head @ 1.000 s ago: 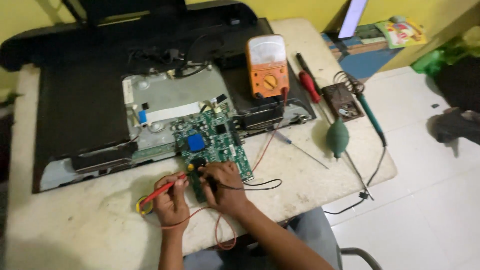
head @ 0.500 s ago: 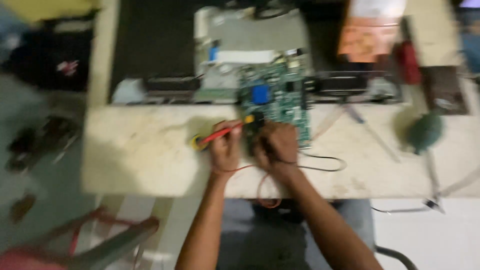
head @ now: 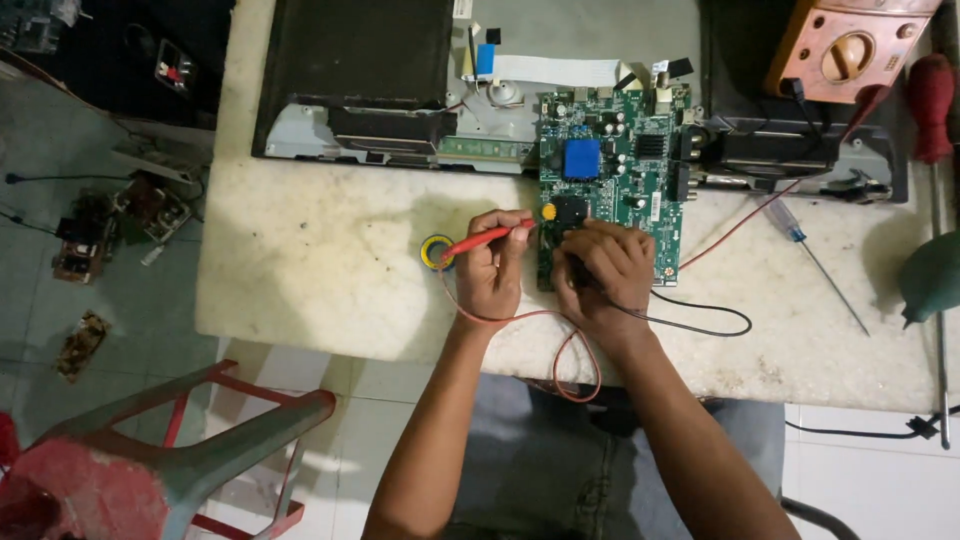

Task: The person uses a multimeter to test various points on a green circuit board. They hold the board with one hand and use the multimeter probes with the other to check different components and connections.

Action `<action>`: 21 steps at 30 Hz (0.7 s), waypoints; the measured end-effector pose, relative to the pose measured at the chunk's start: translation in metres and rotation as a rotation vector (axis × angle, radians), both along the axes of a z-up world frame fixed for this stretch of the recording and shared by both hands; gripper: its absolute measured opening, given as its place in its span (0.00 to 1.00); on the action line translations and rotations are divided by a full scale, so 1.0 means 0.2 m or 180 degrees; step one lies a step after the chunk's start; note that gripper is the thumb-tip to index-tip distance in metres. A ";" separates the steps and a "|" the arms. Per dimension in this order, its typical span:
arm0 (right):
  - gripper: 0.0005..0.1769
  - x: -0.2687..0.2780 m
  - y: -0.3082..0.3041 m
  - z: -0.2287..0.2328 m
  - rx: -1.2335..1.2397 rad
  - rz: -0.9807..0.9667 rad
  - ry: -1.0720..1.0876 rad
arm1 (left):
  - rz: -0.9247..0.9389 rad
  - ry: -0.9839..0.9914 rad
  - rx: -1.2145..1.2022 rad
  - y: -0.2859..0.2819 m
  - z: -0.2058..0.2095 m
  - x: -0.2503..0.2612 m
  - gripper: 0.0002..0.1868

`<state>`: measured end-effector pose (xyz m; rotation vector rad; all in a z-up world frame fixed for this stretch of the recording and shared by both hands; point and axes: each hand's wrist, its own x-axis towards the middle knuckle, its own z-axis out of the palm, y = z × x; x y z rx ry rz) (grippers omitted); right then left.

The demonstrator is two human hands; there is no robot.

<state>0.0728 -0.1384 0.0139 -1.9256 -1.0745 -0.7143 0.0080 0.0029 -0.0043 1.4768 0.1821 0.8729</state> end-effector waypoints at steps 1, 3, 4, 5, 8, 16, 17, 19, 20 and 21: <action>0.06 0.00 0.00 0.00 0.0043 0.0000 0.0026 | -0.0012 0.0019 -0.0003 0.00 0.00 0.00 0.06; 0.06 0.00 0.01 0.00 0.0087 0.0003 0.0054 | -0.0022 0.0041 -0.0005 0.00 0.01 0.00 0.06; 0.05 0.00 0.01 0.01 0.0109 0.0012 0.0080 | -0.0041 0.0043 -0.0012 0.00 0.01 0.00 0.06; 0.04 -0.01 0.01 0.02 0.0131 0.0018 0.0106 | -0.0064 0.0046 -0.0019 0.00 0.01 0.00 0.06; 0.04 -0.01 0.01 0.03 0.0165 0.0051 0.0142 | -0.0103 0.0097 -0.0015 0.00 -0.01 -0.01 0.06; 0.05 -0.01 0.02 0.02 0.0139 -0.0017 0.0085 | -0.0161 0.0130 0.0240 0.01 -0.01 0.00 0.08; 0.05 -0.01 0.01 0.01 0.0127 -0.0042 0.0076 | -0.0153 0.0124 0.0283 0.00 0.00 0.00 0.08; 0.05 -0.01 0.01 0.02 0.0110 -0.0032 0.0082 | -0.0157 0.0125 0.0306 0.00 0.01 0.00 0.08; 0.05 -0.01 0.01 0.02 0.0094 -0.0020 0.0085 | -0.0158 0.0125 0.0329 0.00 0.01 0.00 0.08; 0.05 -0.01 0.01 0.01 0.0095 -0.0020 0.0085 | -0.0158 0.0125 0.0330 -0.01 0.01 0.00 0.08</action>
